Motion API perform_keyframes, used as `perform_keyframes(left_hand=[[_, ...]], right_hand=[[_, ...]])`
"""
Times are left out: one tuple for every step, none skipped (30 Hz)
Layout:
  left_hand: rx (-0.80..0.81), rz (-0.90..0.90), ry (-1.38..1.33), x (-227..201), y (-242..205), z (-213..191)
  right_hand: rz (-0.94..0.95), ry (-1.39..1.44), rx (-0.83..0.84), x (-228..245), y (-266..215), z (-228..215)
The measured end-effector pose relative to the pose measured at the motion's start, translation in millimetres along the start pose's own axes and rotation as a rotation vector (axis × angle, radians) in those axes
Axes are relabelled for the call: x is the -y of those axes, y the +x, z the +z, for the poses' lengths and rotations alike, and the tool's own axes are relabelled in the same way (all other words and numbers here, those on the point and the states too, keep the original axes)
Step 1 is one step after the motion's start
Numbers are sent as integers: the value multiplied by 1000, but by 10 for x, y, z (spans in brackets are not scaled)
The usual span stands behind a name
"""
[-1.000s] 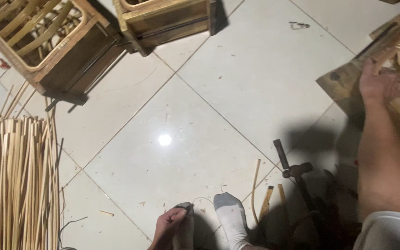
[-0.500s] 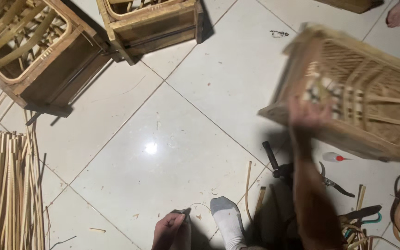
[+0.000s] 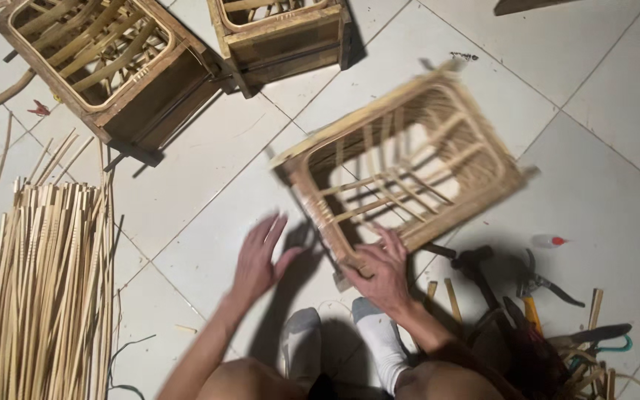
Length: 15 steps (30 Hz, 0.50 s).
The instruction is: The person assembles a rectangular woven basket frame by hand, inserting curved bamboo strips into the frame and securing them with a hammer. The person then applies glue to the joints of the frame.
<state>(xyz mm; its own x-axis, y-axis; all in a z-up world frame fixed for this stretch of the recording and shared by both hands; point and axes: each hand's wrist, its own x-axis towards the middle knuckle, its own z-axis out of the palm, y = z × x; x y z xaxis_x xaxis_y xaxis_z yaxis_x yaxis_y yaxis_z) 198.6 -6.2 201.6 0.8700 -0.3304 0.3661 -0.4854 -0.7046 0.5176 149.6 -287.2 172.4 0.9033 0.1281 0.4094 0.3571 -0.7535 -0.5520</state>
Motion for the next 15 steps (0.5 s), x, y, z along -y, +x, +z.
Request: perform_keyframes(left_hand=[[102,144,131,17,238,-86],[204,289,262,23,440,-134],[281,344,292,24,619,-143],[358,399,322,35,766,-136],[436,454,354,40,826,-138],[552,365,375,32,825,-133],[663,269,401,31,829,-118],[771,171,425,52,829,-108],[699,208,403,77,768,-101],[627,244,381,104,702,-83],[560,281,358,119,622,-64],[511,276,334,91,491,-46],[457,285,316,52,383,-44],[404,294,297,11,299,-51],[388,253,274,-25,231,-68]], right_hand=[[-11,30,70,9,-69,-19],[-22,60,140,4,-138,-50],[-37,89,209,-17,-187,-84],[-92,76,190,-49,-195,-88],[-147,63,171,-82,-172,-75],[-202,50,151,-104,-163,-93],[87,159,129,-124,-179,-177],[375,268,106,-143,-215,-307],[668,376,93,-150,-255,-420],[696,396,70,-182,-235,-490],[731,417,45,-204,-220,-558],[765,436,21,-208,-196,-596],[831,485,49,-190,-129,-566],[896,535,77,-159,-53,-517],[957,587,111,-136,26,-478]])
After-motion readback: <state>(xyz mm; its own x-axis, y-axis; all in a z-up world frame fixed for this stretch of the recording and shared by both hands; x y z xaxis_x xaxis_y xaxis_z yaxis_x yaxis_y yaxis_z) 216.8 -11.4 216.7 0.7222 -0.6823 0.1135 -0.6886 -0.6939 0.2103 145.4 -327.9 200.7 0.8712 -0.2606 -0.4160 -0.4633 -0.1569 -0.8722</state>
